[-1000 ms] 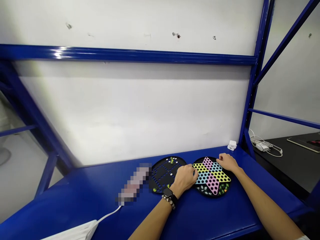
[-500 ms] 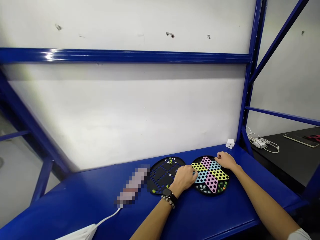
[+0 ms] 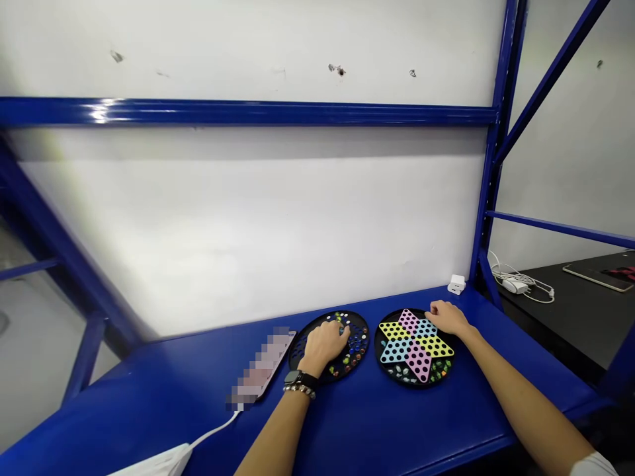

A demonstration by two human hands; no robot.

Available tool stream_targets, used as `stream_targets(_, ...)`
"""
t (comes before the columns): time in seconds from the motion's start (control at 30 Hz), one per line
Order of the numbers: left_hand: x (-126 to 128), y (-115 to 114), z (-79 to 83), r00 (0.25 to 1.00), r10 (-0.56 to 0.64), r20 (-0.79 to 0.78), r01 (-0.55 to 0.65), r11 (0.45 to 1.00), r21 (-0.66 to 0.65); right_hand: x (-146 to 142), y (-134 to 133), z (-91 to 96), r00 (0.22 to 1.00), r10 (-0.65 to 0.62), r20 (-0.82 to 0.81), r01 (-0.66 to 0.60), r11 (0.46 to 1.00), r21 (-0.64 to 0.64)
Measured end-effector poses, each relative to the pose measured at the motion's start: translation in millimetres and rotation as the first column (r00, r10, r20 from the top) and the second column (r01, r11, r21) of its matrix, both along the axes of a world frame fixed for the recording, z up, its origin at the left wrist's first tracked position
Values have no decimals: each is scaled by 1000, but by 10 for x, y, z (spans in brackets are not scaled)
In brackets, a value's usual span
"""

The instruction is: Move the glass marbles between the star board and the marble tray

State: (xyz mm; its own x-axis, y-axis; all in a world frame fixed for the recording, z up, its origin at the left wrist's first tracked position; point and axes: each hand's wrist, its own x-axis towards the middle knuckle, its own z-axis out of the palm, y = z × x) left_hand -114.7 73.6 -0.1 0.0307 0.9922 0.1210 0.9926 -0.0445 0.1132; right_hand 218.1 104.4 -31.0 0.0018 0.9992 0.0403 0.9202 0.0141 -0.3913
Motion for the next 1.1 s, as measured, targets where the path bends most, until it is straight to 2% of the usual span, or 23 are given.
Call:
stream_targets(0.13, -92, 1, 12, 1000, 6, 11, -5, 999, -52, 1, 1, -3, 1000, 3, 1, -3, 1000, -5)
stream_targets(0.23, -27, -37, 83, 999, -26, 39, 26, 1000, -13, 0, 1, -5, 1000, 0, -4, -1, 1000, -5)
stream_targets(0.37, 192, -155, 118, 974, -204, 102, 193, 975, 106, 1, 4, -9, 1000, 2, -7, -2, 1000, -5)
stream_targets(0.47, 394, -247, 42, 935, -338, 113, 330, 941, 81, 4, 8, -14, 1000, 5, -3, -5, 1000, -7)
stream_targets(0.53, 494, -286, -33, 917, -389, 91, 385, 921, 56, 6, 14, -20, 1000, 5, 3, -5, 1000, -9)
stream_targets(0.67, 547, -302, -127, 913, -407, 29, 406, 913, 33, 5, 24, -26, 1000, 5, 8, -5, 1000, -6)
stream_targets(0.87, 509, -292, -112, 875, -483, -28, 483, 876, -8, -1, 3, 1, 1000, 7, 4, -7, 1000, -10)
stream_targets(1.1, 592, -355, -130, 818, -560, -128, 565, 825, 5, -6, -2, 16, 1000, 16, -8, -17, 999, -30)
